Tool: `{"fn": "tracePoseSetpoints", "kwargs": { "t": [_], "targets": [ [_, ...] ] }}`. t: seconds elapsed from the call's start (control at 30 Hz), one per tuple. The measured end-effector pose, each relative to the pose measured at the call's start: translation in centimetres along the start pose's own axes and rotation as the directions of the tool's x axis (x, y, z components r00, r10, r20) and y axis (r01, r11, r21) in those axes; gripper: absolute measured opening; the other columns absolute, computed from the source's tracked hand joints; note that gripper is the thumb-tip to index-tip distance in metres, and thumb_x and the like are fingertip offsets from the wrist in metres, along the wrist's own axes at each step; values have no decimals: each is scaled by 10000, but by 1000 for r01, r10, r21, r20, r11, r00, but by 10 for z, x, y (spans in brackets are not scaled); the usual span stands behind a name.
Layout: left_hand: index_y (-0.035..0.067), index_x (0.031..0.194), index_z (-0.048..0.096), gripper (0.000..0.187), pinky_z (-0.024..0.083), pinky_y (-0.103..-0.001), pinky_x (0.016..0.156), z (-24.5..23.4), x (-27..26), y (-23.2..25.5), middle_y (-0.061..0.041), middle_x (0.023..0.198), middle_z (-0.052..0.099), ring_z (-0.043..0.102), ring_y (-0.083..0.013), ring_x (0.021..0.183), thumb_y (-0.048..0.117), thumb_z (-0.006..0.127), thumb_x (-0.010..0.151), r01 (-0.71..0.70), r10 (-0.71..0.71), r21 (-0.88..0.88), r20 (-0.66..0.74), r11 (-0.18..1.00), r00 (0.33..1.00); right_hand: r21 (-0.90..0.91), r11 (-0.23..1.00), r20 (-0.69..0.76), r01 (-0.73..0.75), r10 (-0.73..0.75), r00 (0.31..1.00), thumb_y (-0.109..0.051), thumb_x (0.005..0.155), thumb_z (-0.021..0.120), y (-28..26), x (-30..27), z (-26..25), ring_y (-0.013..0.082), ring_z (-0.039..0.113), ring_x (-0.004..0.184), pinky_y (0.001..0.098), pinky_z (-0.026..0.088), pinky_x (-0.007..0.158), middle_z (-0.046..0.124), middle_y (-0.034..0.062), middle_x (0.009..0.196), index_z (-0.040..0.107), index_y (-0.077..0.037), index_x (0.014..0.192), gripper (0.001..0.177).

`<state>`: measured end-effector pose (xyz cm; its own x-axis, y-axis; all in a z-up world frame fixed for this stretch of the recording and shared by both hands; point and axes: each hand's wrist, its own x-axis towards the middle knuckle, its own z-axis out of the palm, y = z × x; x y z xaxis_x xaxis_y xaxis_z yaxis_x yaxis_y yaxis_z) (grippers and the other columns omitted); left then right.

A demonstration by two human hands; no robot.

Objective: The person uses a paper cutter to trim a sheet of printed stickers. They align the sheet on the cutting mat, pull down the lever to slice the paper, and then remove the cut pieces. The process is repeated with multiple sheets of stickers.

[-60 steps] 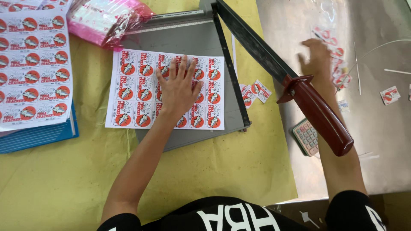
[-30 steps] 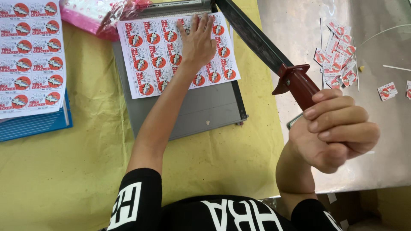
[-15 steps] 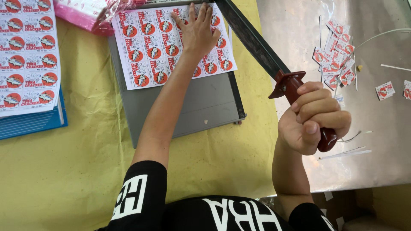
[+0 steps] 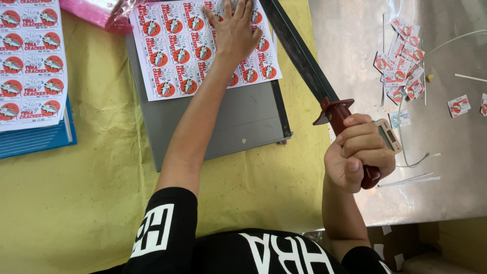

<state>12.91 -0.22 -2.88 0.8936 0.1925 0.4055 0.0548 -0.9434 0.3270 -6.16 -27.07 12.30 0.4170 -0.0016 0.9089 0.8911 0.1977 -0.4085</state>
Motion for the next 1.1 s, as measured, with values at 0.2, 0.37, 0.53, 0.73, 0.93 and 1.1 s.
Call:
{"fn": "tracePoseSetpoints", "kwargs": {
  "t": [0.2, 0.37, 0.53, 0.73, 0.93, 1.1],
  "targets": [
    [130, 1536, 396, 716, 34, -878, 1081, 1, -1, -1, -39, 1520, 445, 281, -334, 1461, 400, 620, 912, -1, 1, -13, -7, 1000, 1000, -30, 1000, -5, -9, 9, 1000, -225, 925, 641, -1, -22, -5, 194, 530, 642, 445, 520, 914, 482, 34, 657, 439, -99, 786, 275],
    [115, 1522, 406, 699, 38, -890, 1076, 4, -2, -2, -44, 1553, 431, 277, -348, 1467, 406, 629, 927, -14, 14, -35, -5, 999, 1000, -52, 998, 13, -47, 47, 999, -221, 929, 642, -3, -54, -13, 200, 553, 684, 461, 520, 959, 508, 43, 675, 449, -109, 769, 274],
    [108, 1512, 417, 705, 37, -897, 1059, 5, -2, -3, -57, 1565, 414, 266, -373, 1464, 399, 644, 912, -28, 26, -30, -56, 999, 998, -84, 995, 53, -62, 67, 996, -188, 920, 649, -1, -81, -27, 232, 599, 738, 482, 509, 1013, 534, 67, 701, 477, -106, 774, 239],
    [111, 1536, 397, 710, 26, -903, 1067, 6, -3, -3, -49, 1599, 387, 245, -354, 1487, 395, 632, 928, -18, 18, -27, -27, 999, 999, -119, 990, 106, -72, 85, 991, -175, 924, 640, 1, -105, -39, 250, 643, 777, 498, 493, 1072, 578, 71, 713, 499, -84, 804, 206],
    [122, 1545, 382, 723, 17, -898, 1068, 3, -1, -1, -36, 1613, 365, 219, -337, 1502, 404, 624, 924, -2, 2, -25, 12, 1000, 1000, -180, 978, 212, -102, 140, 967, -154, 926, 656, -1, -115, -53, 269, 674, 867, 491, 475, 1124, 608, 76, 750, 521, -83, 828, 181],
    [134, 1551, 379, 723, 17, -882, 1088, -3, -1, 0, -28, 1603, 379, 229, -331, 1501, 401, 626, 926, 17, -15, -39, 38, 999, 999, -203, 973, 247, -110, 159, 956, -126, 911, 655, 2, -127, -66, 281, 687, 914, 495, 461, 1149, 626, 77, 781, 534, -84, 832, 150]
  ]
}}
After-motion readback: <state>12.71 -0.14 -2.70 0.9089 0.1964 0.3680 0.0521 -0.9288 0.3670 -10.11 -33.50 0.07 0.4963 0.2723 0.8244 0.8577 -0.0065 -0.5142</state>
